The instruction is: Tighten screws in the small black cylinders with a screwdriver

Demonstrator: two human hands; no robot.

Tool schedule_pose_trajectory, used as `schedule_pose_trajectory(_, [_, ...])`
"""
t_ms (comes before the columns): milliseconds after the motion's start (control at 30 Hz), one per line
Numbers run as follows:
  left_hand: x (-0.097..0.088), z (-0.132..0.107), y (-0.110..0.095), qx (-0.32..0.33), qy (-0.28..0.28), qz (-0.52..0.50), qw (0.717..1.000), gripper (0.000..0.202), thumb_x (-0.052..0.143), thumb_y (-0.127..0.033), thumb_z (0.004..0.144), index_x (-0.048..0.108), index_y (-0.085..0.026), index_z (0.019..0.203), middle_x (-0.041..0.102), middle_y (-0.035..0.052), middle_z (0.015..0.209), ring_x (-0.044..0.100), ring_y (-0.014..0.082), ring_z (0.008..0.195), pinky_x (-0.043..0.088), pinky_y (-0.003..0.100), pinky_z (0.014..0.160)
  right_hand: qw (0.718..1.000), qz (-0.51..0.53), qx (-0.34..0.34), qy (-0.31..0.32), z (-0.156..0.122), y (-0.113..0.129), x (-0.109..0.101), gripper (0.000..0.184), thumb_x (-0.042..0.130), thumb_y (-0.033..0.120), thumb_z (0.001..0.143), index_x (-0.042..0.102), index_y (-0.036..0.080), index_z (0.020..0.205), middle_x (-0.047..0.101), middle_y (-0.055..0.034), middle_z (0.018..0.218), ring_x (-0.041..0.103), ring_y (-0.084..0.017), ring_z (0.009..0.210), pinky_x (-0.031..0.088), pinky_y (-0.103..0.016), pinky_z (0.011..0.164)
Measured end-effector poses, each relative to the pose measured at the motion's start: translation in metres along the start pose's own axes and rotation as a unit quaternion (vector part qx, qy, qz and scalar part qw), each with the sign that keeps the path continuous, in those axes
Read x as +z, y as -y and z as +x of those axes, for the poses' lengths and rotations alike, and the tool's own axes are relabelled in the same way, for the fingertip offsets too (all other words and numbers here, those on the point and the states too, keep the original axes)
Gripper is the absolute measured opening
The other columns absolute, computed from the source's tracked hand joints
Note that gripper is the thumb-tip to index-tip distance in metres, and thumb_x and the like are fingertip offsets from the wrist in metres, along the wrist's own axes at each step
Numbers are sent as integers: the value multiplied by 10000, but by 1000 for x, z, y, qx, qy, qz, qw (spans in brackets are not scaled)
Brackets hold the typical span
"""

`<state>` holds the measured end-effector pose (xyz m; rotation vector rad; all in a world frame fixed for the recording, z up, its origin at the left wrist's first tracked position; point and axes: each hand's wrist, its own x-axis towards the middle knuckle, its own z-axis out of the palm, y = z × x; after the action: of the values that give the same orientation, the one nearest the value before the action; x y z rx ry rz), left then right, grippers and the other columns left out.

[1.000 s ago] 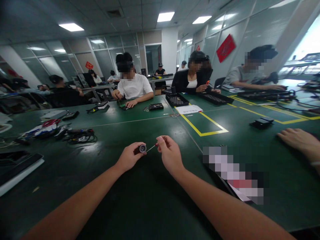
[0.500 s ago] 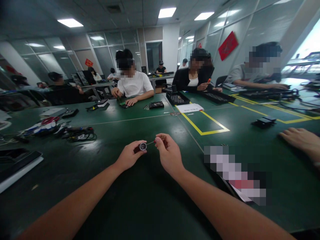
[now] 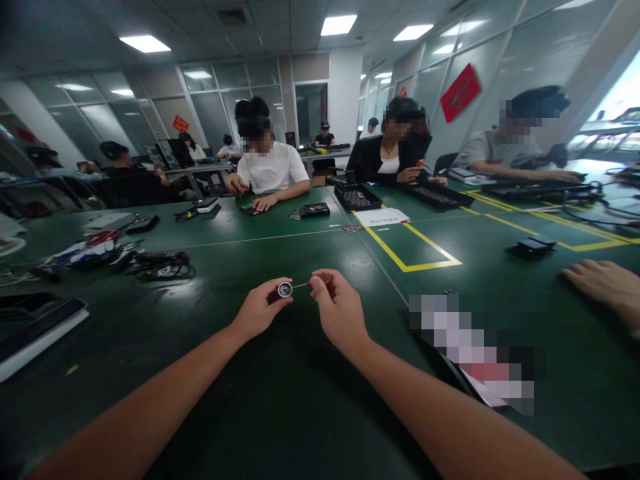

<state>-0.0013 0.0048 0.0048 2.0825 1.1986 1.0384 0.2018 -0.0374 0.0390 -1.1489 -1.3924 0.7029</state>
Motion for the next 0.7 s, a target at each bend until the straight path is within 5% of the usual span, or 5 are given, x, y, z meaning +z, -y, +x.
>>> schedule_pose_trajectory(700, [1,0,3,41,-21,16,999,371,705,-285,878,641,-239,1241,686,47,1174,647,230,1070,505,374,954,1000,-16,17,-20,1,1,-1,292,528,457,944,642,191,979,650,-21,727,620,-184,678,476,-333,665])
